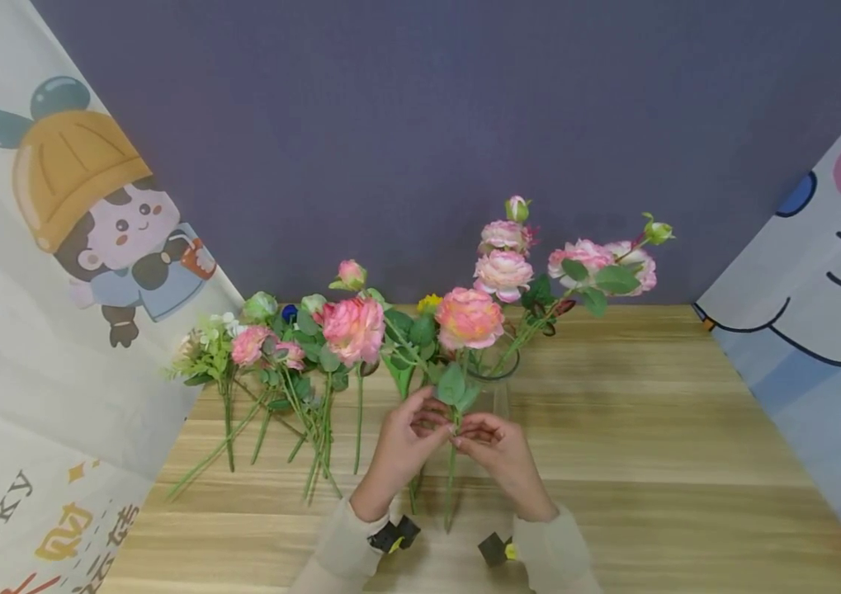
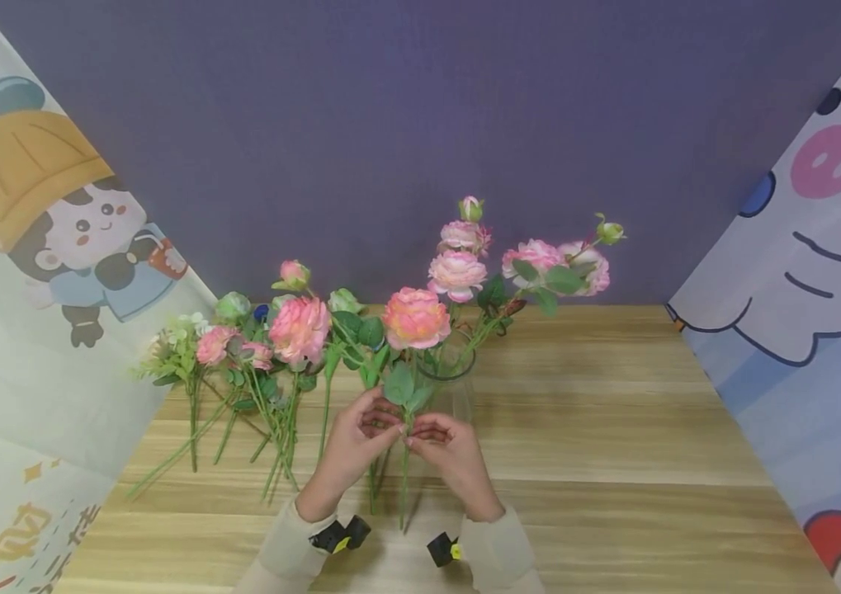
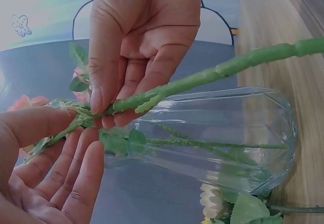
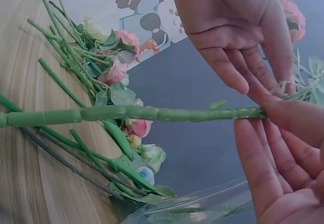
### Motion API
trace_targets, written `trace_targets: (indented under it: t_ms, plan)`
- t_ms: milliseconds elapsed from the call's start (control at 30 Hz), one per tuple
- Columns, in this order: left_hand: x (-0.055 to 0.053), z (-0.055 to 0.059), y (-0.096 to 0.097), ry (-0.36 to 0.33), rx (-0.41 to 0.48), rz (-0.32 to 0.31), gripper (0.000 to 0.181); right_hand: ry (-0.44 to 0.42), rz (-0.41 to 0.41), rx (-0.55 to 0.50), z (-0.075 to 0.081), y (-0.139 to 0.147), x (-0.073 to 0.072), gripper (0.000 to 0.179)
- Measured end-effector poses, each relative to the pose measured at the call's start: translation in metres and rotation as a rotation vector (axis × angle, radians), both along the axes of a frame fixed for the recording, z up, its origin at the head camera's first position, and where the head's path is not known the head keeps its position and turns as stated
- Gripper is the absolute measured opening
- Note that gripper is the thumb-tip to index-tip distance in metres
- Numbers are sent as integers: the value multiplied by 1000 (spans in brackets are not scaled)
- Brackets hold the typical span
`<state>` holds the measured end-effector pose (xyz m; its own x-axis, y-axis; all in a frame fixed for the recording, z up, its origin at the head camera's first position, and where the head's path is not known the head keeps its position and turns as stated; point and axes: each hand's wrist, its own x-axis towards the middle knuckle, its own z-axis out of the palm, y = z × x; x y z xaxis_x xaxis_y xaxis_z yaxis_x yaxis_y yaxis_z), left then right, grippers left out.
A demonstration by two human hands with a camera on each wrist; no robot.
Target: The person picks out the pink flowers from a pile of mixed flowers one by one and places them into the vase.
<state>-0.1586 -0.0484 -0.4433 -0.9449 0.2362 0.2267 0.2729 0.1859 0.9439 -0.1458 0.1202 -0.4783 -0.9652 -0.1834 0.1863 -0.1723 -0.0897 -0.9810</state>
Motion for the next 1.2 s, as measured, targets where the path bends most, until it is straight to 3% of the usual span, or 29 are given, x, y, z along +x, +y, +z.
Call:
trace_targets:
  t_ms: [233, 433, 600, 867, 1067, 1200]
  plan:
    - [0, 3, 0, 14, -12, -9, 44, 14, 27, 7, 0, 2, 1, 23]
    - [1, 5, -1, -15, -2, -23, 40, 26, 47, 39, 1, 3, 2, 21]
    - [0, 5, -1, -31, -26, -35, 32, -10, 45, 67, 2, 4, 3, 20]
    - [1, 0, -6, 9, -1, -81, 31, -43, 37, 68, 4, 5, 5, 21]
    - [2, -7, -13, -44, -10, -44, 38, -33, 25, 87, 3, 7, 5, 23]
    - [7, 1, -22, -91, -61, -14, 38, -32, 2, 100, 4, 9, 5, 24]
